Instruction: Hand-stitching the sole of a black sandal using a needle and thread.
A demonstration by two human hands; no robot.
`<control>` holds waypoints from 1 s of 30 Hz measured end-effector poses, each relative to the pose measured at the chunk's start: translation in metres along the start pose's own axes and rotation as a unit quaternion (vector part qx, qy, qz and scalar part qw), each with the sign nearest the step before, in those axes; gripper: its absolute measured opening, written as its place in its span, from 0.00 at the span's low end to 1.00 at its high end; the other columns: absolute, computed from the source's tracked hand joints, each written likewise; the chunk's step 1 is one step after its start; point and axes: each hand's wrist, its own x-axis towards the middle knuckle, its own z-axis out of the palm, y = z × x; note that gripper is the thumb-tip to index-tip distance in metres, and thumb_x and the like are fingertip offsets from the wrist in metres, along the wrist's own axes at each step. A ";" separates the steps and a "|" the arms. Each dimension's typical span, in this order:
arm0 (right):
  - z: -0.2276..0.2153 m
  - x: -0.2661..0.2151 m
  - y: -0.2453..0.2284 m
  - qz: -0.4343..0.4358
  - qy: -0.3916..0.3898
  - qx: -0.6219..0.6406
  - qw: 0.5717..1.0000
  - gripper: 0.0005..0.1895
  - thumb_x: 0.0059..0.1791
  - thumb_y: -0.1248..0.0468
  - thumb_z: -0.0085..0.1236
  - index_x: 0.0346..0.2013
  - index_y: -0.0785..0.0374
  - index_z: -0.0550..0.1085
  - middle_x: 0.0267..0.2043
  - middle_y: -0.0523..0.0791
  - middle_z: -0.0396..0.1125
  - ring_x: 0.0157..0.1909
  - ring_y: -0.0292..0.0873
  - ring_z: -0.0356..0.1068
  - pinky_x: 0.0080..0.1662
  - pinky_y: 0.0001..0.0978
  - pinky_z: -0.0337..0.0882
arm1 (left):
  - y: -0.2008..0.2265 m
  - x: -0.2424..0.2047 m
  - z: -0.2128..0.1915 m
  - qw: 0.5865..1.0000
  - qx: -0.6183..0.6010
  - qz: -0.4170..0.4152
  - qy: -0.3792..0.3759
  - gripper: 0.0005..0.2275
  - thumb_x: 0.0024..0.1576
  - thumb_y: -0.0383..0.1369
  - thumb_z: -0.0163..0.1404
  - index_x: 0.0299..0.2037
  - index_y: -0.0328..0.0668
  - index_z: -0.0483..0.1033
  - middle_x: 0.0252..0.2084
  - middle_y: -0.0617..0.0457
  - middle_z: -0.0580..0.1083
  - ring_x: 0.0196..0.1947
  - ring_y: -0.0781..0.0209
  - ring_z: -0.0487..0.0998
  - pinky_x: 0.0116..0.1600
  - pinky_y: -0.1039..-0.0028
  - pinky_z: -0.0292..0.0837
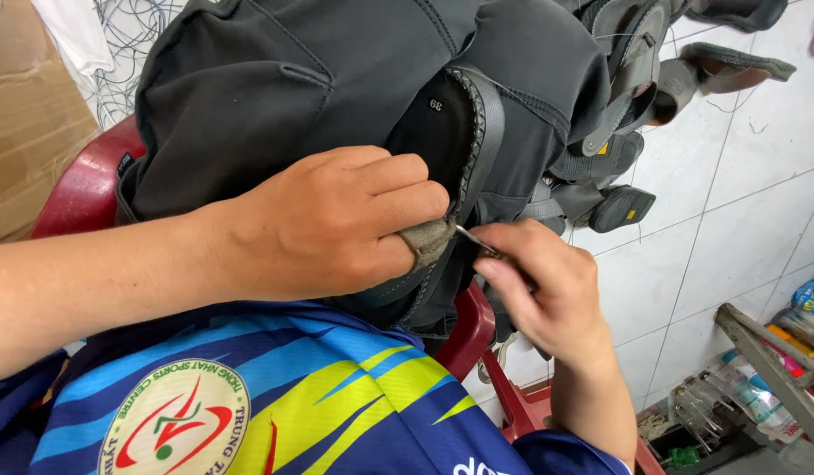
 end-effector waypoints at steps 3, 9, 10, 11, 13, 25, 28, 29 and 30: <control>0.009 -0.010 0.013 0.059 0.115 0.552 0.824 0.11 0.52 0.59 0.44 0.40 0.65 0.62 0.21 0.44 0.55 0.12 0.33 0.50 0.14 0.20 0.52 | 0.000 -0.003 0.002 1.000 -0.020 -0.008 0.001 0.13 0.55 0.17 0.42 0.18 0.39 0.59 0.33 0.47 0.64 0.28 0.53 0.61 0.30 0.70 0.58; 0.012 -0.017 0.013 -0.023 0.315 0.063 0.947 0.06 0.43 0.68 0.54 0.33 0.65 0.67 0.30 0.48 0.64 0.35 0.43 0.62 0.41 0.32 0.64 | 0.016 -0.012 0.002 0.975 -0.161 -0.152 0.027 0.04 0.53 0.24 0.51 0.34 0.30 0.73 0.35 0.46 0.73 0.32 0.53 0.73 0.37 0.69 0.69; 0.008 -0.008 0.007 -0.022 0.315 0.064 0.947 0.06 0.43 0.68 0.54 0.33 0.65 0.67 0.30 0.48 0.64 0.35 0.43 0.62 0.41 0.32 0.64 | 0.021 -0.015 0.001 0.975 -0.162 -0.153 0.026 0.04 0.53 0.24 0.51 0.34 0.30 0.73 0.35 0.46 0.73 0.32 0.53 0.73 0.37 0.69 0.69; 0.004 0.000 0.000 -0.065 0.243 0.052 0.966 0.06 0.43 0.70 0.55 0.33 0.66 0.69 0.37 0.52 0.65 0.35 0.42 0.65 0.41 0.29 0.67 | 0.027 -0.017 0.000 0.967 -0.182 -0.177 -0.007 0.06 0.53 0.26 0.50 0.37 0.30 0.72 0.39 0.45 0.73 0.35 0.53 0.74 0.41 0.69 0.70; -0.003 0.016 -0.012 -0.111 0.168 0.041 0.979 0.06 0.42 0.72 0.56 0.33 0.68 0.71 0.43 0.55 0.65 0.36 0.41 0.67 0.42 0.27 0.71 | 0.032 -0.023 0.002 0.959 -0.199 -0.200 -0.039 0.09 0.53 0.28 0.49 0.41 0.31 0.71 0.43 0.43 0.74 0.38 0.54 0.75 0.45 0.69 0.71; -0.010 0.018 -0.007 0.209 -0.009 0.114 0.971 0.02 0.45 0.69 0.52 0.27 0.64 0.73 0.17 0.36 0.58 0.20 0.27 0.48 0.23 0.17 0.50 | 0.041 -0.015 0.015 0.998 -0.021 -0.042 -0.045 0.11 0.40 0.21 0.44 0.11 0.48 0.58 0.47 0.28 0.70 0.23 0.57 0.65 0.26 0.74 0.60; -0.009 0.017 -0.006 0.197 0.009 0.097 0.976 0.04 0.46 0.67 0.51 0.27 0.63 0.71 0.16 0.35 0.54 0.19 0.26 0.45 0.23 0.18 0.46 | 0.038 -0.019 0.015 0.996 -0.038 -0.038 -0.065 0.10 0.39 0.23 0.45 0.11 0.47 0.59 0.49 0.27 0.68 0.24 0.55 0.67 0.27 0.72 0.63; -0.008 0.015 -0.004 0.197 0.020 0.095 0.976 0.03 0.45 0.68 0.51 0.27 0.63 0.71 0.18 0.36 0.57 0.20 0.27 0.48 0.24 0.17 0.49 | 0.036 -0.022 0.017 0.996 -0.069 -0.047 -0.032 0.08 0.43 0.23 0.45 0.15 0.44 0.63 0.48 0.29 0.68 0.25 0.54 0.68 0.27 0.70 0.64; -0.008 0.014 -0.001 0.197 0.032 0.093 0.975 0.02 0.45 0.68 0.52 0.28 0.63 0.71 0.20 0.37 0.60 0.21 0.27 0.52 0.25 0.16 0.52 | 0.035 -0.024 0.019 0.993 -0.101 -0.054 0.000 0.06 0.47 0.22 0.45 0.19 0.40 0.67 0.47 0.30 0.68 0.25 0.52 0.68 0.26 0.67 0.65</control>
